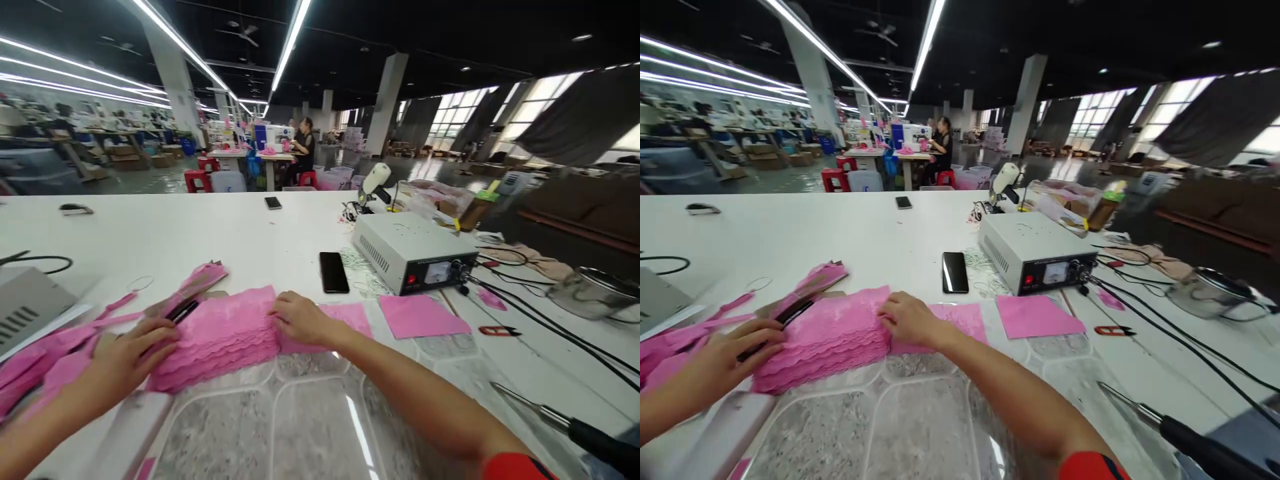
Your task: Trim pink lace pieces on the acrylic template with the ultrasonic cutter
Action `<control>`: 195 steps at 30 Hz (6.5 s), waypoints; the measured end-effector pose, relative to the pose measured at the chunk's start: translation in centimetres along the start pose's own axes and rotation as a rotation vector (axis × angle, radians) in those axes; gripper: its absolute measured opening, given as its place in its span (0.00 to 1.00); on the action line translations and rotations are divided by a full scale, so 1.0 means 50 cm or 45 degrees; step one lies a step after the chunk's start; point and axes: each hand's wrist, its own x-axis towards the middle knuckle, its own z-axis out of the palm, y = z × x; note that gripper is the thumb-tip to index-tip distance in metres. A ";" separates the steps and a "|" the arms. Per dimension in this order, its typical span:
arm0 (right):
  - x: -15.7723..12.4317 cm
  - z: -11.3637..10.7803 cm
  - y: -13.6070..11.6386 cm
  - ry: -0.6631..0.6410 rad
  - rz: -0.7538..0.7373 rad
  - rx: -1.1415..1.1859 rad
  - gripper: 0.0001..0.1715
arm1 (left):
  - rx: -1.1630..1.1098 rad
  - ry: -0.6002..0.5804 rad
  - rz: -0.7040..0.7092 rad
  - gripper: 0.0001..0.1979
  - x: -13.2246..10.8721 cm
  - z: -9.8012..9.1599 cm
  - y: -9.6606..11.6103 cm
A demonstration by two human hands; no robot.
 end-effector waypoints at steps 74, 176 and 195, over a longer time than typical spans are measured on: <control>-0.185 0.006 0.010 0.040 0.331 0.119 0.09 | 0.106 -0.461 0.515 0.19 -0.006 0.223 0.338; -0.521 -0.141 -0.021 0.324 0.525 -0.207 0.11 | 0.073 -0.459 0.211 0.12 0.146 0.275 0.359; -0.287 -0.049 -0.035 -0.180 0.346 0.039 0.12 | -0.406 -0.652 -0.387 0.12 0.067 0.211 0.311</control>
